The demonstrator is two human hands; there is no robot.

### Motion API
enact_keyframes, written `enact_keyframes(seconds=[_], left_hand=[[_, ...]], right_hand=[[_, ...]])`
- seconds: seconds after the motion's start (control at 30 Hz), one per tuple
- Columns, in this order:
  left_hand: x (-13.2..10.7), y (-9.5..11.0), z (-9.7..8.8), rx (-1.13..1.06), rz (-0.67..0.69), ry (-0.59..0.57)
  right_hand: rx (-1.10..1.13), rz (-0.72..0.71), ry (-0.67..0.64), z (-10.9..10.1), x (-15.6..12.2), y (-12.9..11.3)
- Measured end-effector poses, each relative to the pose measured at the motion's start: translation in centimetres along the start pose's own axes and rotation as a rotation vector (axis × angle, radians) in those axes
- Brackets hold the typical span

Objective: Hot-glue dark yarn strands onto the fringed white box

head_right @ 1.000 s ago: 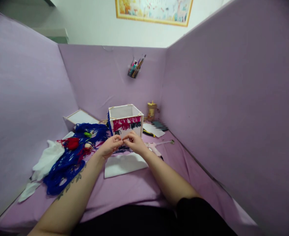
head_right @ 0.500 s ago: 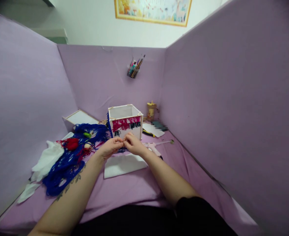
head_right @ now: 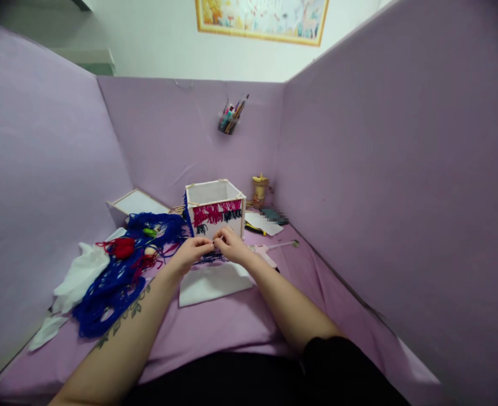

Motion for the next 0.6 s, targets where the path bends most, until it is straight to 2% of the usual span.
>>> enact_keyframes(seconds=[0.1,0.2,0.27,0.37,0.47,0.53,0.6], left_hand=[[0.2,-0.1,-0.5,0.005,0.015,0.031],[0.4,-0.4,-1.1,0.025,0.027,0.063],[0.5,-0.7,-1.3,0.041,0.023,0.081],[0.5,-0.9,-1.3,0.065,0.024,0.087],[0.6,-1.2,-1.3,0.074,0.017,0.091],[0.6,-1.3,-1.3,0.073,0.006,0.095],[0.6,-1.4,-1.3,0.076,-0.003,0.096]], right_hand=[[-0.06,0.091,-0.014,-2.0,0.8,1.5],[-0.234,0.211,-0.049,-5.2,0.8,3.8],[-0.398,0.287,-0.127,-6.8,-0.2,5.6],[-0.615,0.444,-0.236,-8.3,-3.1,8.9],[-0.735,0.545,-0.371,-8.1,-6.1,11.2],[-0.712,0.558,-0.452,-7.3,-7.2,11.8],[-0.657,0.596,-0.467,-7.1,-7.7,12.0]])
Point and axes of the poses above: each hand's wrist, its own x-axis towards the middle knuckle, its own z-axis out of the palm, y = z × x, the point moved 9 cm from there along x, towards the middle knuckle, and after that the axes turned 3 degrees about -x, right-handed, at the moved point
